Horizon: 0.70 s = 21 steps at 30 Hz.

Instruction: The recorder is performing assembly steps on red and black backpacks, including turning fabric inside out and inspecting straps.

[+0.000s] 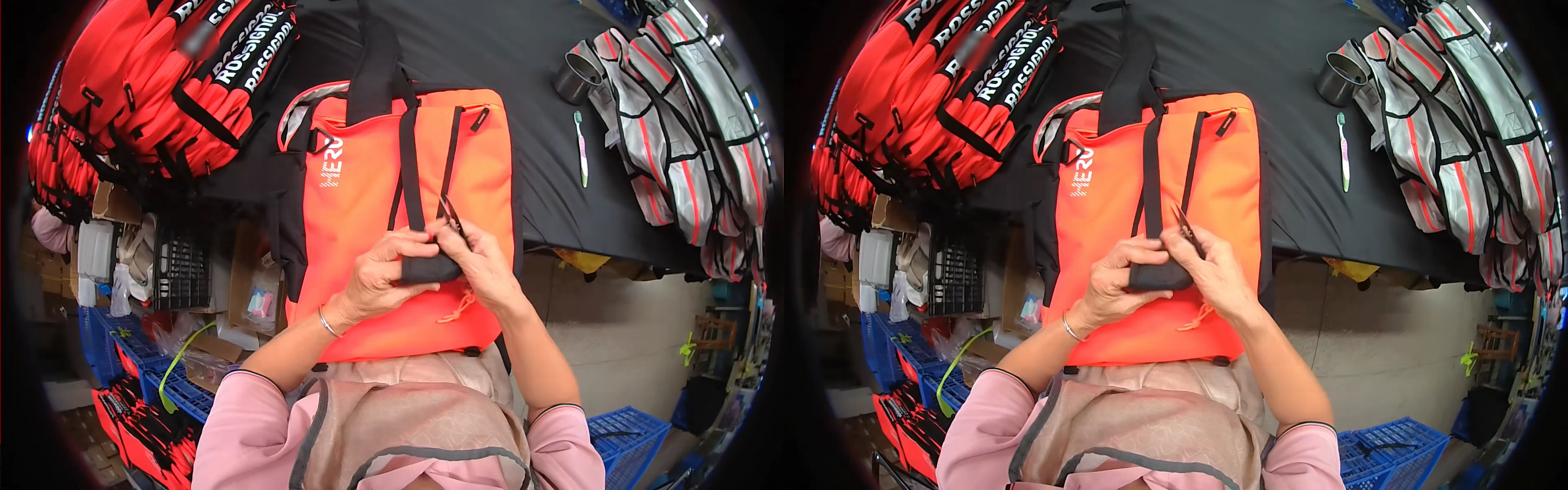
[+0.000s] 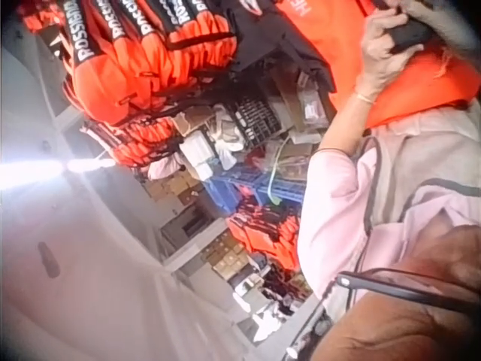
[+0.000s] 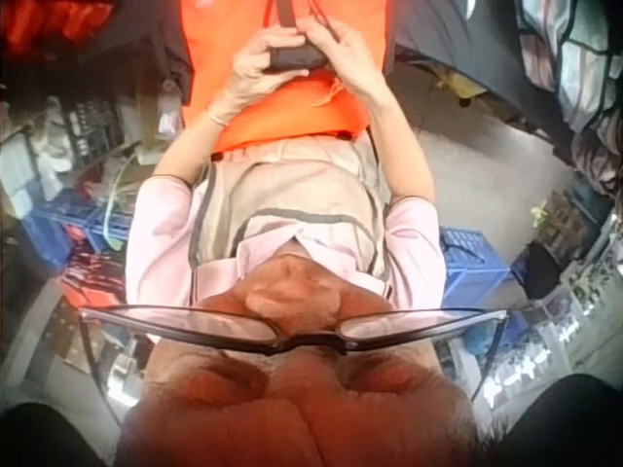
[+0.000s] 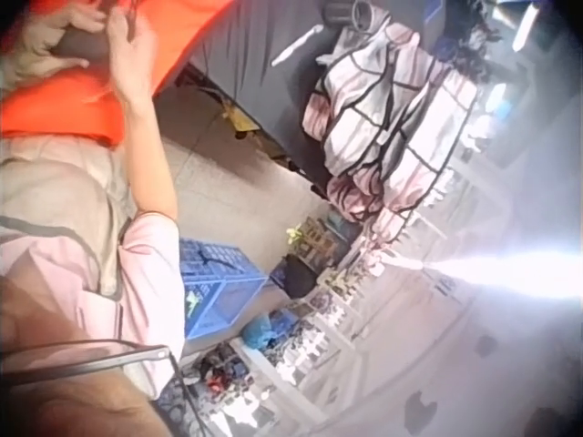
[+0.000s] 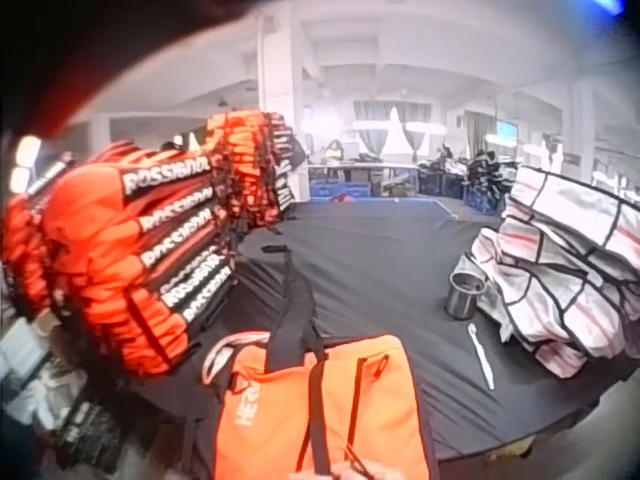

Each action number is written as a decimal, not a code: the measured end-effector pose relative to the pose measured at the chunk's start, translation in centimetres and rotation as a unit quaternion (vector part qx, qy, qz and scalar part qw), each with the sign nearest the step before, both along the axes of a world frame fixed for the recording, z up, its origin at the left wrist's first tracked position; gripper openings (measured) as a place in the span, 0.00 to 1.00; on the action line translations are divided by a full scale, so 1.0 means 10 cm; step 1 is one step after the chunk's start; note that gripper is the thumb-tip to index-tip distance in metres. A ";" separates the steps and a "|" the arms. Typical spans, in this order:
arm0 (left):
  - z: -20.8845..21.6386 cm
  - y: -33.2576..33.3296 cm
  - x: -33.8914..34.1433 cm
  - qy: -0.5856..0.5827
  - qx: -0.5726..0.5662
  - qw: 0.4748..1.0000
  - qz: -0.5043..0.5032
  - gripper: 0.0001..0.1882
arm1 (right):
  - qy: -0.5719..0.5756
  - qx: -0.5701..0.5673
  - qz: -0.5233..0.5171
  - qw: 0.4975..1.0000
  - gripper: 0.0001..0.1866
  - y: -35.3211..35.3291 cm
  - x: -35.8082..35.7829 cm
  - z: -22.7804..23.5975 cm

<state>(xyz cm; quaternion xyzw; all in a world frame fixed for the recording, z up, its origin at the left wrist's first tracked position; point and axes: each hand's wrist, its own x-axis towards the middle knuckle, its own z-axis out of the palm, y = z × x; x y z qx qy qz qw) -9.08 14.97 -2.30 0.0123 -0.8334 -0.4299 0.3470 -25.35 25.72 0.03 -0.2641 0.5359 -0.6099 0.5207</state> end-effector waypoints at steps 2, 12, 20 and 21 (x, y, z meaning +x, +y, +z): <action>-0.04 0.05 0.02 -0.046 0.121 0.990 0.054 0.17 | 0.059 0.017 -0.036 0.997 0.19 0.14 0.01 0.22; -0.10 0.14 -0.05 -0.095 0.247 0.963 0.047 0.12 | 0.403 0.034 -0.127 0.906 0.10 0.55 0.20 0.18; -0.08 0.13 -0.03 -0.116 0.246 0.962 0.035 0.12 | 0.503 0.008 -0.091 0.859 0.11 0.50 0.14 0.23; -0.08 0.13 -0.03 -0.130 0.259 0.957 0.033 0.13 | 0.520 0.004 -0.084 0.850 0.11 0.51 0.13 0.23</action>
